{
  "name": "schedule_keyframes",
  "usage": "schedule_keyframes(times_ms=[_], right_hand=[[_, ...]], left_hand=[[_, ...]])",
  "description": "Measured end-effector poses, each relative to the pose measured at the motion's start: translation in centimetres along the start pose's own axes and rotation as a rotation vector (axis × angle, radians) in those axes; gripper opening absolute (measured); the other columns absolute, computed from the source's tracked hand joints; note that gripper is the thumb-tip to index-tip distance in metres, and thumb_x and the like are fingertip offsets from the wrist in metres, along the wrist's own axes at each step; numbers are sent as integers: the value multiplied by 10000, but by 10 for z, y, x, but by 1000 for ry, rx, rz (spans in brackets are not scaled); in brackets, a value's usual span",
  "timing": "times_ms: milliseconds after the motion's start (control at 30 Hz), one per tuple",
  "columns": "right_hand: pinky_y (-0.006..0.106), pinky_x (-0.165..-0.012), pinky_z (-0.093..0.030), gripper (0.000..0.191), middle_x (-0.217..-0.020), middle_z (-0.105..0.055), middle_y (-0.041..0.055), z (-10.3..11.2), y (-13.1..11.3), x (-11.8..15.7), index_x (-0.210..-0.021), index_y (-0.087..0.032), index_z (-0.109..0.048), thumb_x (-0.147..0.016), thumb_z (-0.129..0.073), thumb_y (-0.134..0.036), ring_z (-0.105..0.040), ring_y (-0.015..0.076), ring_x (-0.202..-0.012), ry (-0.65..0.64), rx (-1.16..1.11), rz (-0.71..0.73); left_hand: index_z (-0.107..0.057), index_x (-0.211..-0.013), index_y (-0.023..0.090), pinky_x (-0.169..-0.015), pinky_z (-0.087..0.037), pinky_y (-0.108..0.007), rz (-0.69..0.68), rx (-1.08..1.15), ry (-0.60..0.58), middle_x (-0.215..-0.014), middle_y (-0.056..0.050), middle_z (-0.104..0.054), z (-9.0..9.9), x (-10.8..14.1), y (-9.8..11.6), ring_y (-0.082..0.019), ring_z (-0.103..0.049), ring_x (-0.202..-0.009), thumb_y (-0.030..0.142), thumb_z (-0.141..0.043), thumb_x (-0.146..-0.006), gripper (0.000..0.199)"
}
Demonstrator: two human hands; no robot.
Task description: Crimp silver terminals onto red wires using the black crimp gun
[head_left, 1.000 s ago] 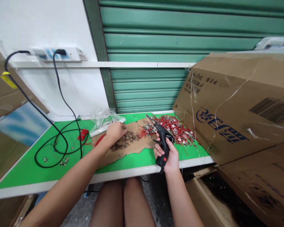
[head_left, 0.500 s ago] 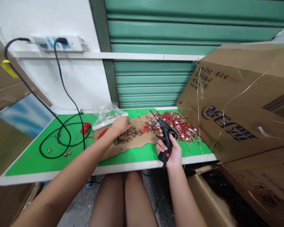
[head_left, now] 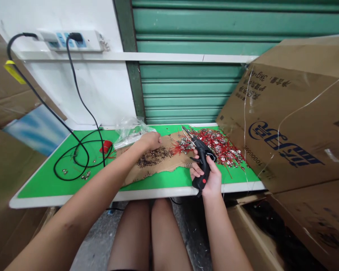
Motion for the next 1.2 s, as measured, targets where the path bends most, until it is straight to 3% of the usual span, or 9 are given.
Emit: schedule_keyframes(times_ms=[100,233,367,467,600,767,900,1033,1200], right_hand=[[170,-398,-457,220,-846,-682,2,0,0,0,-1165,-168,-663,-965,-622,-249,-404,55,-438,5,-6,-1],[178,-393,-454,208,-852,-674,9,-1,-1,-1,-1148,-172,-673,-958,-634,-247,-400,57,-438,-4,19,1],[189,-389,-451,211,-864,-674,16,0,-1,-1,-1143,-178,-679,-945,-655,-247,-401,62,-443,-20,38,13],[188,-395,-455,213,-861,-680,13,0,-1,-1,-1153,-188,-675,-949,-647,-244,-409,63,-446,-28,33,12],[183,-399,-460,213,-853,-685,6,0,-1,0,-1164,-199,-672,-960,-628,-240,-424,63,-444,-26,21,5],[175,-398,-463,224,-856,-679,11,-1,0,0,-1164,-168,-666,-954,-631,-239,-423,56,-442,-11,-8,-5],[190,-395,-471,216,-873,-677,11,-2,-1,1,-1165,-195,-674,-958,-627,-236,-410,67,-446,-16,38,-11],[188,-395,-474,213,-879,-679,16,-4,-1,0,-1161,-191,-681,-961,-621,-234,-409,64,-446,-12,69,-14],[172,-395,-477,213,-865,-681,5,-5,0,1,-1150,-204,-682,-942,-663,-246,-421,56,-444,-9,101,-26]], left_hand=[[-766,-1003,157,-761,-487,-276,-22,1,41,-1007,-128,-780,4,16,1,-228,-709,-866,248,-578,-861,252],[-720,-979,166,-745,-482,-290,-64,165,79,-927,-98,-765,5,50,-12,-213,-684,-795,216,-572,-856,199],[-680,-907,195,-694,-478,-277,-80,307,15,-859,-48,-752,-4,81,-31,-191,-673,-755,203,-585,-832,121],[-674,-833,210,-680,-468,-267,-69,341,-11,-841,-27,-751,-13,93,-37,-182,-675,-759,184,-583,-815,97],[-674,-823,205,-651,-428,-277,-41,308,70,-793,-27,-721,-12,103,-39,-185,-653,-731,203,-594,-825,79],[-640,-856,202,-623,-383,-297,131,236,242,-788,-44,-702,1,129,-59,-205,-630,-704,362,-587,-913,178],[-692,-963,191,-644,-415,-313,296,112,227,-936,-99,-757,-4,150,-75,-264,-696,-829,327,-513,-969,225],[-733,-1170,218,-691,-478,-321,396,30,216,-1165,-109,-768,-12,158,-77,-321,-722,-993,455,-605,-946,350],[-793,-1025,239,-696,-491,-311,431,38,242,-1080,-87,-791,-13,158,-76,-290,-732,-924,384,-589,-946,263]])
Point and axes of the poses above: each hand's wrist, its own x-axis away from the middle knuckle, its own z-axis out of the back of the hand, y = z × x, the point moved 6 cm from there along -x, towards the middle knuckle
